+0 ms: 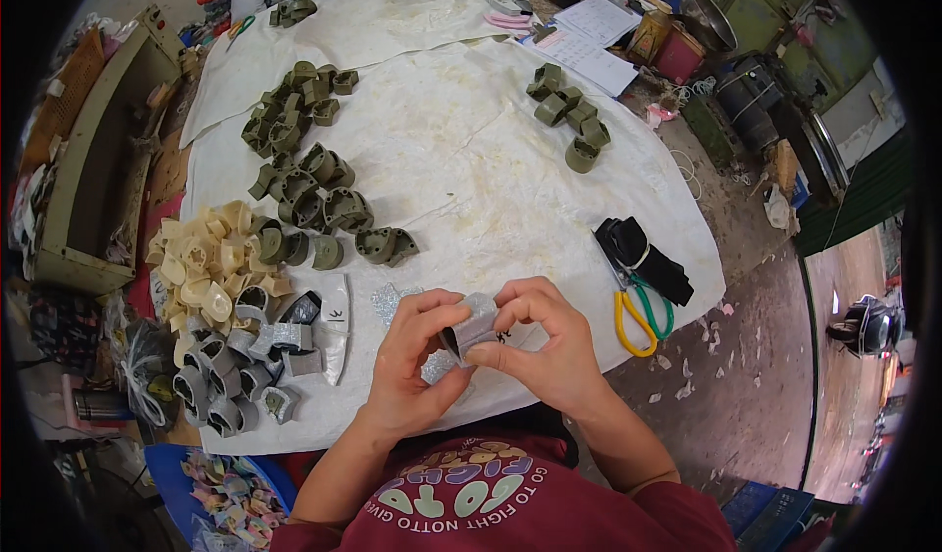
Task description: The person repeatedly picks up small green plastic components from a table and wraps them individually in silver adhesive tape. The person handles the items one at a time, folding the tape around the object and placing the finished unit back on the table.
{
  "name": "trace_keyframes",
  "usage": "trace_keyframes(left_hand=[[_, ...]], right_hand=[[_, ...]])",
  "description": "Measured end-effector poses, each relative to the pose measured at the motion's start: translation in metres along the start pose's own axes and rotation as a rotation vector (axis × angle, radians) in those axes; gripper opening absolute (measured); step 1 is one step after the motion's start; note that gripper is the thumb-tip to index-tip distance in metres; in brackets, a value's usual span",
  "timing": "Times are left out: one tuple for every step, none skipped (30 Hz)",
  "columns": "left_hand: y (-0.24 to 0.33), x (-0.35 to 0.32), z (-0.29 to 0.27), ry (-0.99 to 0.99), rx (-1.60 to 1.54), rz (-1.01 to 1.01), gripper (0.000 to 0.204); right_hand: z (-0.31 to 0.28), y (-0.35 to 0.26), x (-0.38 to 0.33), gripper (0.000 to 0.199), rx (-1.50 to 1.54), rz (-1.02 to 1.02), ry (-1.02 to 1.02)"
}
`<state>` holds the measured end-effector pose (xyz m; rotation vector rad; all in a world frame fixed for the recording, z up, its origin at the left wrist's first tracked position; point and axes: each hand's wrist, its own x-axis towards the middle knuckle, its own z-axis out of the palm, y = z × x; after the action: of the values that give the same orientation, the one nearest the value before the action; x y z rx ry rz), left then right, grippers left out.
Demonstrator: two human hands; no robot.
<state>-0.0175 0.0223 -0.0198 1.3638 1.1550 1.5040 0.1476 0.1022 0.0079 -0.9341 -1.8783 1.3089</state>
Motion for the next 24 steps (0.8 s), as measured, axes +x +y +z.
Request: trace_keyframes(left_hand=[[-0.001, 0.0, 0.003, 0.01, -0.122, -0.032, 0.058], [-0.001, 0.001, 0.005, 0.019, -0.244, -0.062, 0.058], [0.0, 0.002, 0.004, 0.008, -0.307, -0.087, 0.056], [0.001, 0.002, 0.003, -0.002, -0.369, -0.111, 0.054], [0.002, 0.003, 0.001, -0.009, -0.43, -0.135, 0.052], [-0.002, 0.002, -0.001, -0.004, -0.428, -0.131, 0.05], [-0.009, 0.0, -0.004, 0.002, -0.426, -0.126, 0.048], [-0.012, 0.0, -0.005, 0.008, -0.422, -0.113, 0.046], [-0.011, -0.001, -0.005, 0.002, -0.511, -0.154, 0.044], [-0.007, -0.004, -0.004, -0.004, -0.6, -0.194, 0.042], [-0.006, -0.005, -0.003, -0.015, -0.693, -0.242, 0.041], [-0.009, -0.006, -0.004, -0.042, -0.714, -0.22, 0.041], [-0.008, -0.005, -0.004, -0.038, -0.758, -0.233, 0.041], [-0.005, -0.005, -0.004, -0.031, -0.8, -0.249, 0.04], [-0.004, -0.005, -0.004, -0.025, -0.842, -0.265, 0.039], [-0.004, -0.005, -0.004, -0.006, -0.826, -0.291, 0.039], [-0.004, -0.006, -0.004, 0.017, -0.81, -0.316, 0.039], [-0.004, -0.006, -0.005, 0.04, -0.794, -0.34, 0.038], [-0.007, -0.007, -0.006, 0.027, -0.748, -0.321, 0.039], [-0.011, -0.007, -0.006, 0.014, -0.704, -0.302, 0.039], [-0.012, -0.007, -0.006, 0.003, -0.659, -0.284, 0.039], [-0.01, -0.006, -0.002, 0.034, -0.638, -0.265, 0.039], [-0.011, -0.006, -0.003, 0.013, -0.652, -0.271, 0.04], [-0.012, -0.006, -0.005, -0.008, -0.666, -0.277, 0.041]], right_hand=[[-0.001, 0.003, -0.001, 0.021, 0.027, 0.003, -0.027], [-0.003, 0.009, -0.002, 0.022, 0.054, 0.004, -0.052], [-0.005, 0.013, -0.003, 0.022, 0.081, 0.005, -0.078], [-0.005, 0.014, -0.003, 0.024, 0.061, -0.006, -0.076], [-0.006, 0.014, -0.002, 0.026, 0.044, -0.019, -0.077], [-0.006, 0.013, -0.002, 0.028, 0.026, -0.032, -0.078], [-0.005, 0.006, -0.002, 0.029, 0.044, 0.01, -0.016], [-0.002, -0.007, -0.001, 0.03, 0.06, 0.045, 0.045], [-0.001, -0.014, 0.0, 0.032, 0.077, 0.079, 0.106], [0.0, -0.008, 0.002, 0.035, 0.258, 0.054, -0.025], [0.002, 0.005, 0.003, 0.038, 0.436, 0.037, -0.153], [0.003, 0.017, 0.004, 0.041, 0.611, 0.016, -0.285], [0.004, 0.024, 0.004, 0.042, 0.578, -0.021, -0.277], [0.006, 0.029, 0.003, 0.043, 0.549, -0.055, -0.271], [0.006, 0.031, 0.004, 0.044, 0.521, -0.089, -0.263], [0.003, 0.03, 0.006, 0.042, 0.466, -0.089, -0.259], [0.0, 0.024, 0.007, 0.041, 0.412, -0.09, -0.258], [-0.003, 0.018, 0.009, 0.039, 0.358, -0.091, -0.257], [-0.005, 0.012, 0.011, 0.038, 0.293, -0.099, -0.242], [-0.007, 0.007, 0.011, 0.036, 0.228, -0.106, -0.226], [-0.007, 0.005, 0.011, 0.035, 0.164, -0.114, -0.211], [-0.005, 0.009, 0.012, 0.032, 0.242, -0.097, -0.199], [-0.002, 0.017, 0.013, 0.03, 0.318, -0.079, -0.187], [0.0, 0.019, 0.013, 0.027, 0.395, -0.059, -0.177]])
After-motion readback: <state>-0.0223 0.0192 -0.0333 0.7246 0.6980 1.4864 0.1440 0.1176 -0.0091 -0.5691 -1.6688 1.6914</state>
